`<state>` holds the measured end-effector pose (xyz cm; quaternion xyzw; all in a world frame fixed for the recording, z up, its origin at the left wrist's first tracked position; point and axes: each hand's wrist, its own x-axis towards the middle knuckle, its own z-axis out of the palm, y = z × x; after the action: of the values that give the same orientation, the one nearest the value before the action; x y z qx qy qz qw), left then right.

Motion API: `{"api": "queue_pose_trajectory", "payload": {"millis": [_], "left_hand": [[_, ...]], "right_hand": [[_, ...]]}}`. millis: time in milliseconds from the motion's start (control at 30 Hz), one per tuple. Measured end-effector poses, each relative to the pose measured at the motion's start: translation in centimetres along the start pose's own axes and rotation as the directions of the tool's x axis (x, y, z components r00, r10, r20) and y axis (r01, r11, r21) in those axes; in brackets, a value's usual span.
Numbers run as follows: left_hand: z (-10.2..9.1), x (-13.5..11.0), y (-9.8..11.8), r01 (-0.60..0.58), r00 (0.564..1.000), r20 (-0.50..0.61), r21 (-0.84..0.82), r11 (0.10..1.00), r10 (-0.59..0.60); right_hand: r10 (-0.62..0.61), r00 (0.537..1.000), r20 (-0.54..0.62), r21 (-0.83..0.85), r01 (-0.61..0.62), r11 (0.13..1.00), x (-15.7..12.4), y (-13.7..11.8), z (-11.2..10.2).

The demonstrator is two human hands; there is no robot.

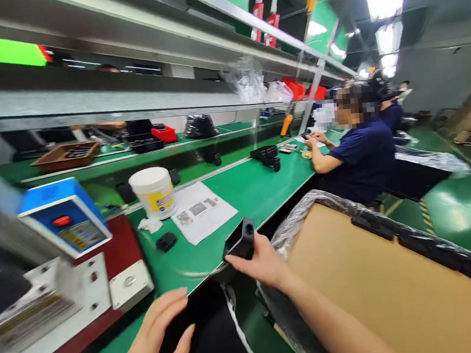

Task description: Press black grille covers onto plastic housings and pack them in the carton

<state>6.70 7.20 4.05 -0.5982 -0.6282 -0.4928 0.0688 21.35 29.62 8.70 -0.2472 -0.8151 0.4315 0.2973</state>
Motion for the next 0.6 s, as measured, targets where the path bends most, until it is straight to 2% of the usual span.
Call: {"api": "queue_pose_trajectory", "payload": {"millis": [67, 167, 233, 300, 400, 533, 600], "left_hand": [[-1.4, 0.7, -0.1, -0.026, 0.998, -0.05, 0.047, 0.999, 0.028], [-4.6, 0.4, -0.3, 0.003, 0.997, -0.079, 0.056, 0.998, 0.002], [-7.0, -0.8, -0.4, 0.034, 0.995, -0.092, 0.005, 0.999, -0.034], [-9.2, -2.6, -0.3, 0.07, 0.989, -0.132, -0.032, 0.997, -0.074], [-12.0, -5.3, -0.1, 0.164, 0.965, -0.199, -0.048, 0.985, -0.17], [-15.4, -8.2, 0.1, 0.342, 0.913, -0.215, -0.058, 0.938, -0.346], [-16.7, -9.2, -0.1, 0.398, 0.889, -0.22, -0.064, 0.915, -0.402]], "right_hand": [[-0.124, 0.971, 0.205, 0.207, 0.081, 0.975, -1.2, -3.7, 4.0], [-0.225, 0.877, 0.425, 0.452, 0.011, 0.892, -2.6, -7.4, 8.7], [-0.267, 0.816, 0.512, 0.523, -0.051, 0.851, -3.2, -8.8, 11.2], [-0.281, 0.765, 0.58, 0.524, -0.086, 0.847, -3.7, -9.5, 13.2], [-0.317, 0.72, 0.617, 0.481, -0.027, 0.876, -3.8, -10.2, 14.9], [-0.374, 0.757, 0.536, 0.493, 0.078, 0.866, -3.1, -10.8, 15.6], [-0.414, 0.755, 0.508, 0.472, 0.158, 0.867, -2.8, -11.1, 15.8]]}}
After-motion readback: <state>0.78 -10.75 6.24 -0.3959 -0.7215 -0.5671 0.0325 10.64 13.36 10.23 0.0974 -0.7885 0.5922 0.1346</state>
